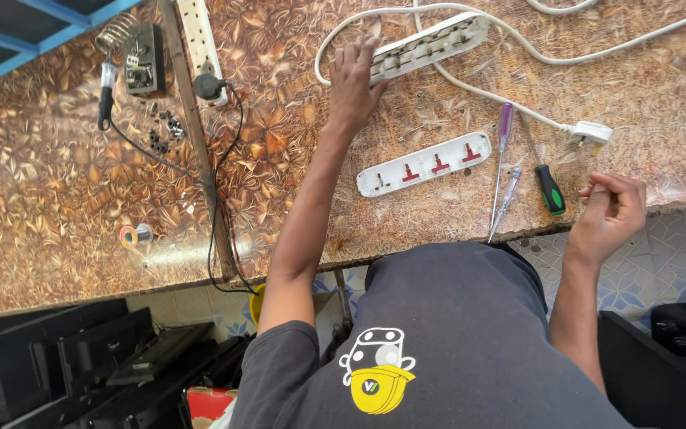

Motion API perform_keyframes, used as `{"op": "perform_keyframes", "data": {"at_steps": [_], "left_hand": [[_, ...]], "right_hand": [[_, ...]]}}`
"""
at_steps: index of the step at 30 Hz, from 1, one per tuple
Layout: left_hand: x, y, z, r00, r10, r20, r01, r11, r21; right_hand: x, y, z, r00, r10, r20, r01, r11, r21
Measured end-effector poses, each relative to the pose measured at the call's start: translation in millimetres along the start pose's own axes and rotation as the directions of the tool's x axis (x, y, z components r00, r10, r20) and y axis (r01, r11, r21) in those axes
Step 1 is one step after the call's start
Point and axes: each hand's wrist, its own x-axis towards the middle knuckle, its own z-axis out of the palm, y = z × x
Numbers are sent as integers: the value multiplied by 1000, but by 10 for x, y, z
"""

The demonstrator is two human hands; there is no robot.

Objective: The person assembles a power strip by inserting red plastic components into the housing and securing them with screws. They use a screwdriver to tighten the screws and ensure the components are firmly in place.

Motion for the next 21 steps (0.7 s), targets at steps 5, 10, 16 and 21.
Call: {"op": "perform_keyframes", "data": {"at_steps": [5, 10, 16, 21], "left_hand": [[-41, 147, -580, 997, 6, 78, 6, 989, -148], [-38, 52, -1097, 989, -28, 145, 127, 662, -738], [-63, -324, -1226, 985, -124, 115, 170, 722, -671], [-121, -273, -1351, 947, -306, 97, 280, 642, -713]], "right_hand": [[-2, -40, -25, 1000, 15, 6, -15, 1000, 3], [19, -7, -49, 1000, 4, -4, -4, 1000, 14], [44, -13, -39, 1000, 15, 4, -15, 1000, 13], [38, 5, -30, 1000, 21, 17, -21, 1000, 20]]}}
